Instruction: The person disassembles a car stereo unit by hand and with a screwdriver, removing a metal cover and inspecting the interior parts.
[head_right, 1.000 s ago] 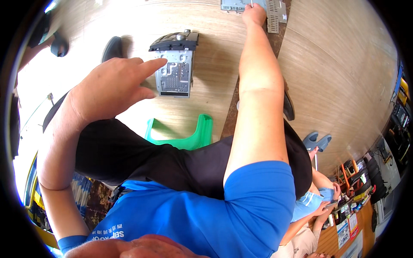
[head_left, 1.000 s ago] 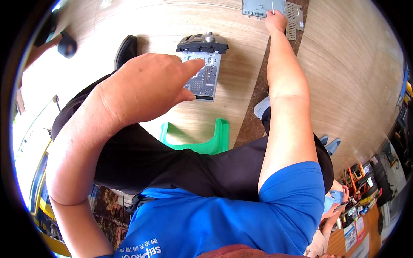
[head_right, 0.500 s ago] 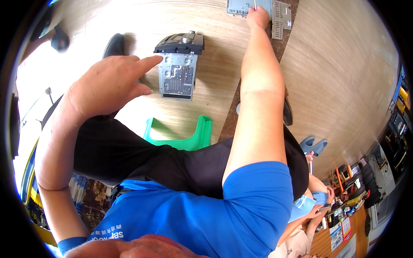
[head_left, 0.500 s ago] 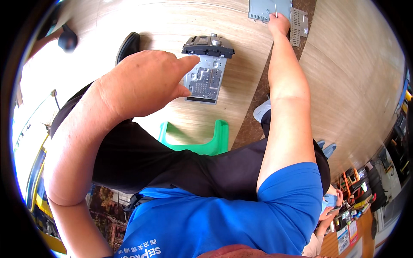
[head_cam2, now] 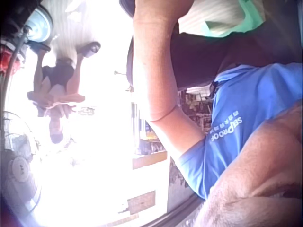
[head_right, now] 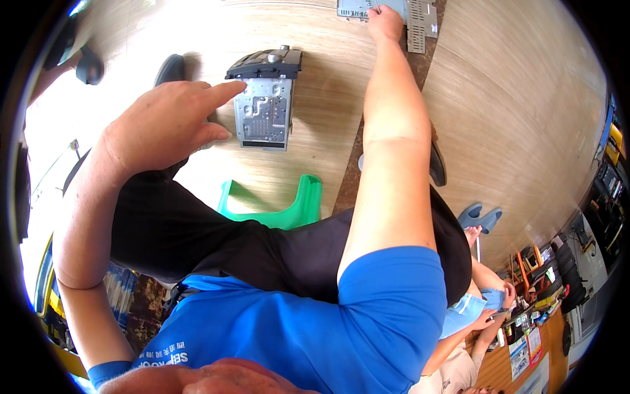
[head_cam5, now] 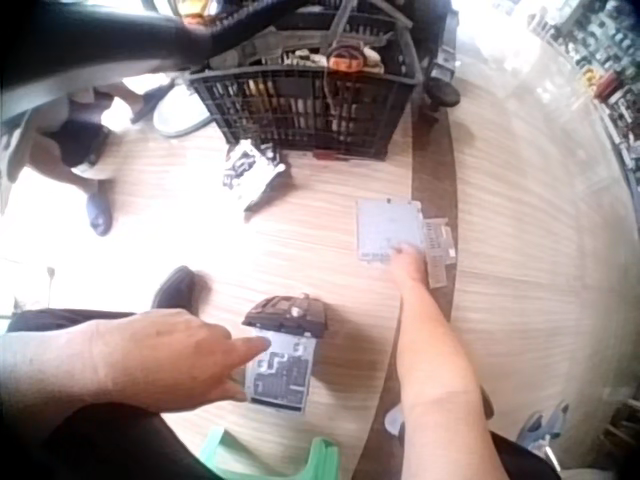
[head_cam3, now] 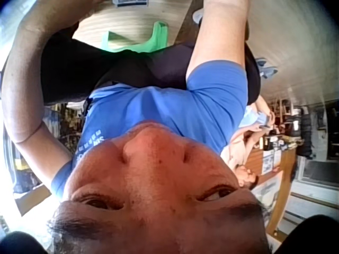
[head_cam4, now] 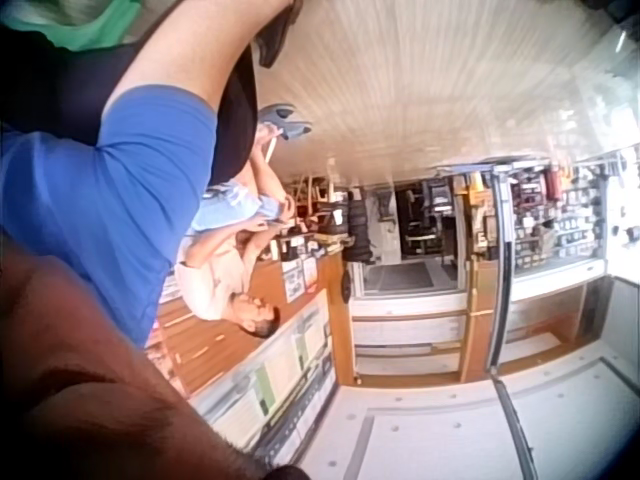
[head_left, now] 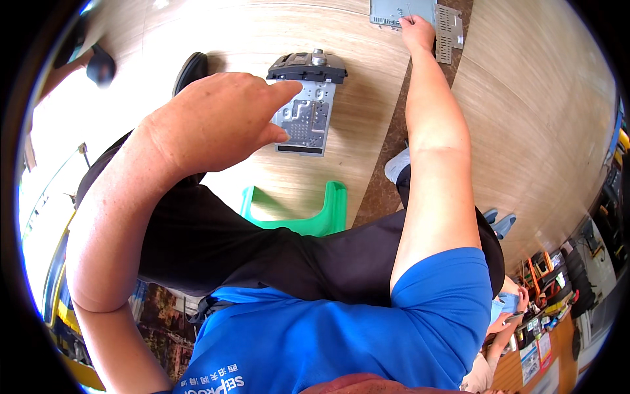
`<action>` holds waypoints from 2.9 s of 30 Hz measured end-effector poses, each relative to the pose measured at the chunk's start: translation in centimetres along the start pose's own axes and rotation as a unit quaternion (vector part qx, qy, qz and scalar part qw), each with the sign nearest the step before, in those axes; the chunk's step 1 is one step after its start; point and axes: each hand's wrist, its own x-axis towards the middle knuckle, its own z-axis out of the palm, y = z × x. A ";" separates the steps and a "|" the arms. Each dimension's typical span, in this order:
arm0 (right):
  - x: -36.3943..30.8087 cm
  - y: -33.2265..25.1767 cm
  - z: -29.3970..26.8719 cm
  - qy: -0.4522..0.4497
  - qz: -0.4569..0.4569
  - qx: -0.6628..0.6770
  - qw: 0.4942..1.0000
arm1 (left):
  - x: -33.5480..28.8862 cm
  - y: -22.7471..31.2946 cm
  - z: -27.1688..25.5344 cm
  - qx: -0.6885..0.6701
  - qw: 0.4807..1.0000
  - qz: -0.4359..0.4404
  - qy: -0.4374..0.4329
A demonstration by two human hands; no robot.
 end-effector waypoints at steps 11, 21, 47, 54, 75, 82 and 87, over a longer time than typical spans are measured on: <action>0.0 -0.5 0.1 -0.006 -0.010 -0.067 0.998 | -0.1 -0.1 -0.2 0.002 1.000 -0.007 -0.002; -0.3 -1.6 -0.3 -0.033 -0.005 -0.075 0.997 | -0.3 -0.2 -0.2 -0.002 1.000 -0.012 0.001; -0.3 -5.1 -3.9 0.068 0.058 0.360 0.929 | -1.7 -1.4 -0.1 0.030 0.992 0.003 0.126; -8.9 -22.1 -13.4 0.001 -0.036 0.632 0.774 | -3.3 -1.7 -0.5 -0.022 0.975 0.011 0.219; -14.4 -21.2 -21.8 -0.102 0.005 0.508 0.855 | -3.4 1.6 -2.5 -0.027 0.895 0.138 0.423; -21.0 -32.0 -22.1 -0.089 -0.195 0.405 0.889 | -4.4 0.7 -5.0 -0.402 0.844 0.187 0.302; -22.9 -35.0 -25.9 -0.053 -0.305 0.371 0.875 | -6.3 3.0 -6.1 -0.562 0.753 0.237 0.245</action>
